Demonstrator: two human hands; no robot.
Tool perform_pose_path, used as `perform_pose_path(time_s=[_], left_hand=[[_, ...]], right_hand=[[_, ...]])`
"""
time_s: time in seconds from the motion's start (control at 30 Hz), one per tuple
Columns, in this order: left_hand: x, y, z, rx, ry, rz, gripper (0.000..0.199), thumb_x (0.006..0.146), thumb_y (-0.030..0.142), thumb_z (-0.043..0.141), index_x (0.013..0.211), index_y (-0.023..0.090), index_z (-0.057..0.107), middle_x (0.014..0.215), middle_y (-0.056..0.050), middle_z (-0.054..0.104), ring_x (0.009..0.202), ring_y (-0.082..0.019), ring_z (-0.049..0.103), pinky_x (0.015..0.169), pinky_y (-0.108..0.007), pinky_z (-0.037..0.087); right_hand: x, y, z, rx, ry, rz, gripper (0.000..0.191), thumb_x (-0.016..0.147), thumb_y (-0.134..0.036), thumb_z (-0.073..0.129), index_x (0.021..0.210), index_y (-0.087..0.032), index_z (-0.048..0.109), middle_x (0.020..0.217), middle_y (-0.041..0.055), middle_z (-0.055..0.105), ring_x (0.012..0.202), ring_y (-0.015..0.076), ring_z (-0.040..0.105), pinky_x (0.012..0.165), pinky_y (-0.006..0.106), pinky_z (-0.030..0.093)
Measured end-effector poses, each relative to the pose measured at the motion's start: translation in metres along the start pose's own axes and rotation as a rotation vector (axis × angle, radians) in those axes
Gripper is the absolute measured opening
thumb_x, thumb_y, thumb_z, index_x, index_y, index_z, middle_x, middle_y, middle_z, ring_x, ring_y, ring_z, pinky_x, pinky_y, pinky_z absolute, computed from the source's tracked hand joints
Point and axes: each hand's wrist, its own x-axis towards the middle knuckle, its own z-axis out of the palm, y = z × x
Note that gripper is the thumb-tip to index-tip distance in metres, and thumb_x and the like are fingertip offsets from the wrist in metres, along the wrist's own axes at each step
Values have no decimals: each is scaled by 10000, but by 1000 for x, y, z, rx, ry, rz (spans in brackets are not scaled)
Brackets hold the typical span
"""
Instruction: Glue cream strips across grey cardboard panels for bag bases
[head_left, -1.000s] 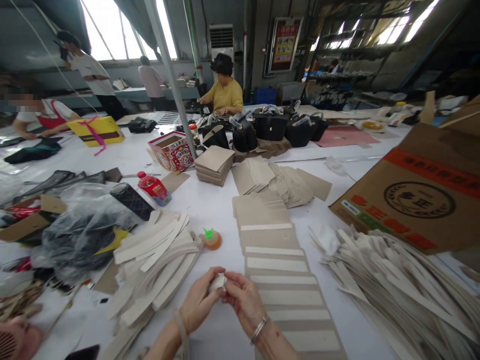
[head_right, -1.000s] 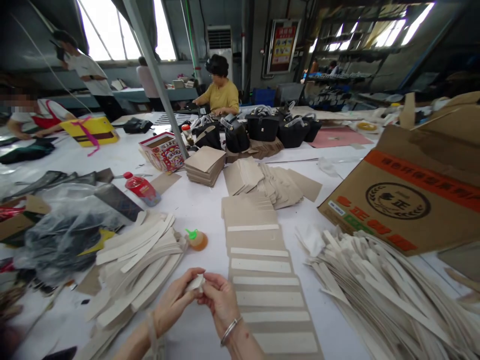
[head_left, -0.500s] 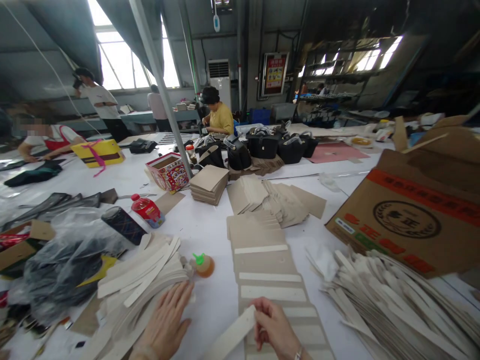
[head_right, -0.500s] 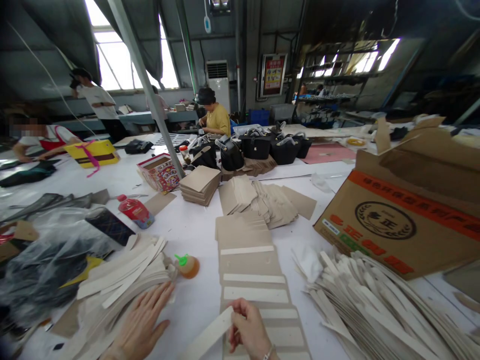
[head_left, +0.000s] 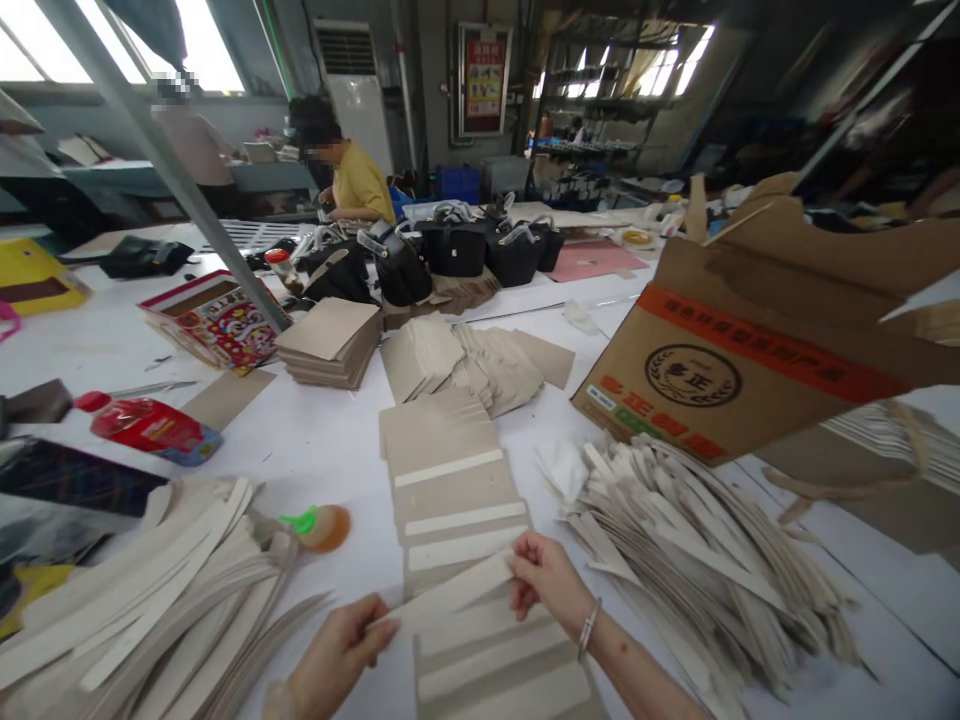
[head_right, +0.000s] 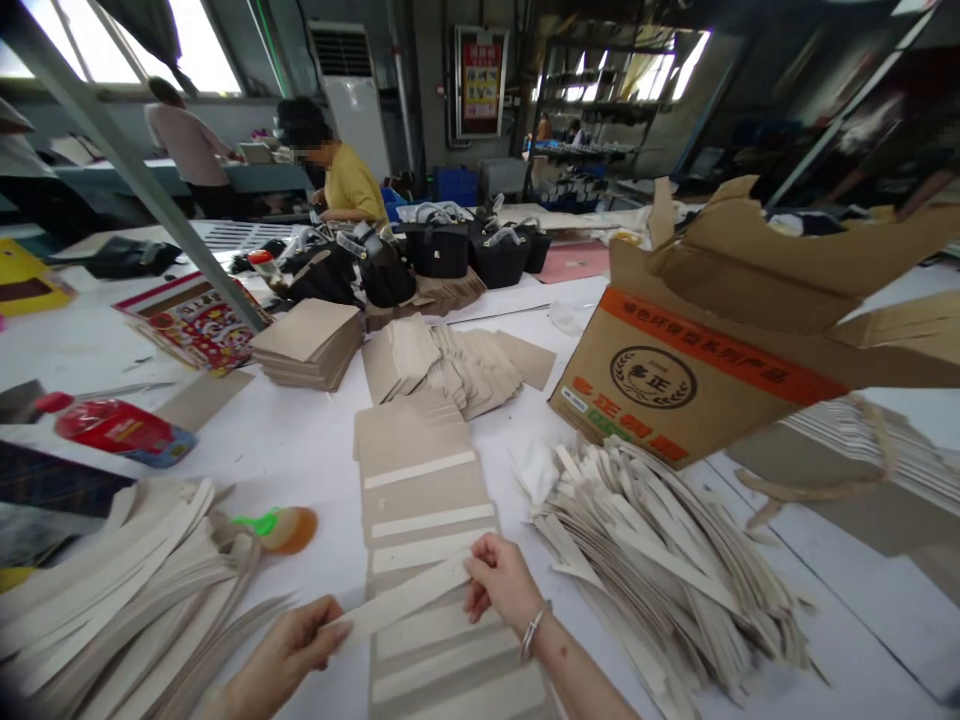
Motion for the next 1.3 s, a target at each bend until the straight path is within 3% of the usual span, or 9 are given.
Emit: perform_pose_path(time_s=[0.13,0.27,0.43,0.57,0.8,0.97,1.3], left_hand=[[40,0,-8,-186,100,-70,443,699,625,456,617,190,448,474,64,439,443,-89,416,439,-213,349],[78,9,-14,-346,209,-42,430,624,601,562,678,177,509,540,41,533,521,-107,507,521,-235,429],[105,7,-17,-307,298,-70,445,641,627,524,626,185,480,479,45,531,450,-106,481,465,-230,402],[113,3,-16,-121,359,-82,439,688,628,464,644,192,495,431,63,474,405,-107,439,423,-222,355],[120,3,-19,138,444,-70,410,724,586,440,623,202,545,450,49,507,486,-137,498,501,-231,349],[123,0,-20,160,466,-59,432,715,602,442,637,196,566,564,29,579,592,-158,532,558,-237,369],[122,1,-19,169,466,-86,425,716,591,448,621,195,569,560,33,572,585,-151,509,557,-233,351]], right_hand=[[34,-10,-22,-106,37,14,383,635,-496,580,792,-183,424,523,-40,581,356,112,526,364,226,421],[67,-28,-30,-245,72,-33,323,655,-435,574,786,-163,461,605,12,626,427,114,568,409,220,441],[93,-39,-37,-443,156,-72,198,726,-354,479,671,-164,475,539,-30,567,356,76,486,367,187,361],[103,-41,-39,-549,242,-103,169,708,-284,499,588,-165,489,427,-74,455,328,63,405,383,189,302],[113,-38,-38,-688,357,-136,189,708,-292,518,584,-156,559,417,-39,488,461,104,484,487,206,316],[117,-35,-37,-728,390,-168,208,710,-314,525,588,-155,582,458,-16,539,480,113,500,495,211,311],[120,-29,-39,-749,402,-194,226,724,-345,509,608,-162,575,509,-5,583,462,105,498,483,208,310]])
